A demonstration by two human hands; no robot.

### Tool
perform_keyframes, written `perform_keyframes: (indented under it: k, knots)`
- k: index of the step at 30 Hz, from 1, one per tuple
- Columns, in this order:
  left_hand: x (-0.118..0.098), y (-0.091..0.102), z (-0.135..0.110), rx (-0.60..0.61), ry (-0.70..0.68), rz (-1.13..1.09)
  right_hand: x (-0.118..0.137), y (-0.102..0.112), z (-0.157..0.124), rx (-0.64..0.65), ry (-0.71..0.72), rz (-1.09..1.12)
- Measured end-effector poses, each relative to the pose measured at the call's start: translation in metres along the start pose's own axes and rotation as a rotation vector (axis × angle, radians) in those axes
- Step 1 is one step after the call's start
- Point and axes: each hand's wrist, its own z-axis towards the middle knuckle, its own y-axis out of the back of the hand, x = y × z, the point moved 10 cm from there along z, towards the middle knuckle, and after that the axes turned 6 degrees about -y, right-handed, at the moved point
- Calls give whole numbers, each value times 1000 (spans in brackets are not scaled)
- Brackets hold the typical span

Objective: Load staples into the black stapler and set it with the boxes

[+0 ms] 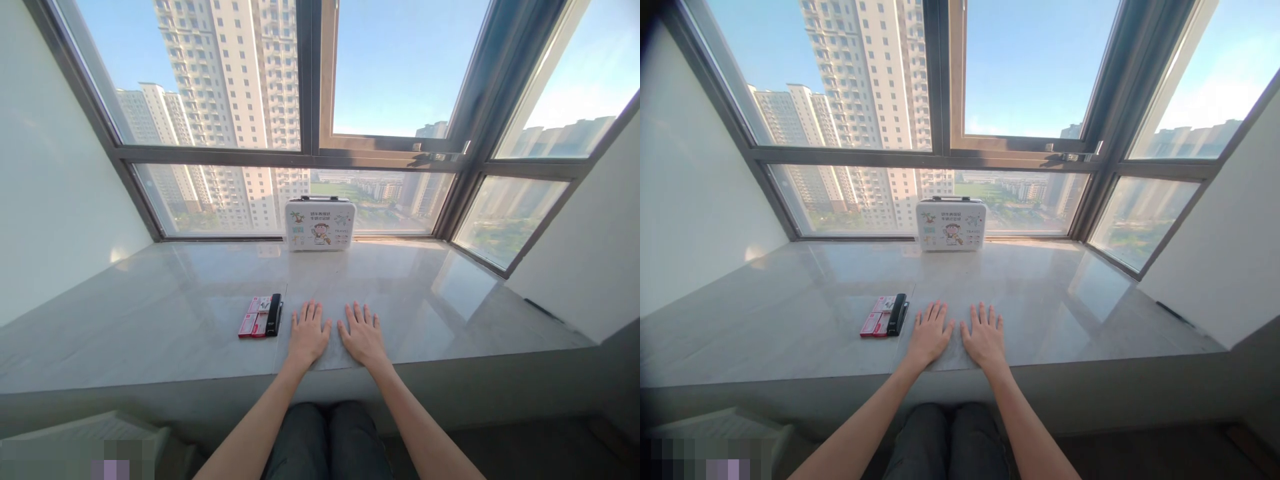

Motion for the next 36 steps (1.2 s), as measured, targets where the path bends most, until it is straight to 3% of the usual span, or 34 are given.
perform_keyframes:
  k: [9,24,28,30,32,36]
  knots:
    - [-3,1,-1,45,4,-15,1,2,-4,-1,-8,23]
    - [-2,7,0,18,10,-10,0,5,-6,21,-19,35]
    - [-6,12,-13,28,-1,0,5,1,-7,79,-113,118]
    - [-15,18,-29,28,-57,3,29,1,-11,125,-146,221]
    - [-29,22,-51,52,-158,-5,82,4,-13,162,-7,377]
    - [-33,22,-93,141,-188,-66,183,31,-1,-12,196,541]
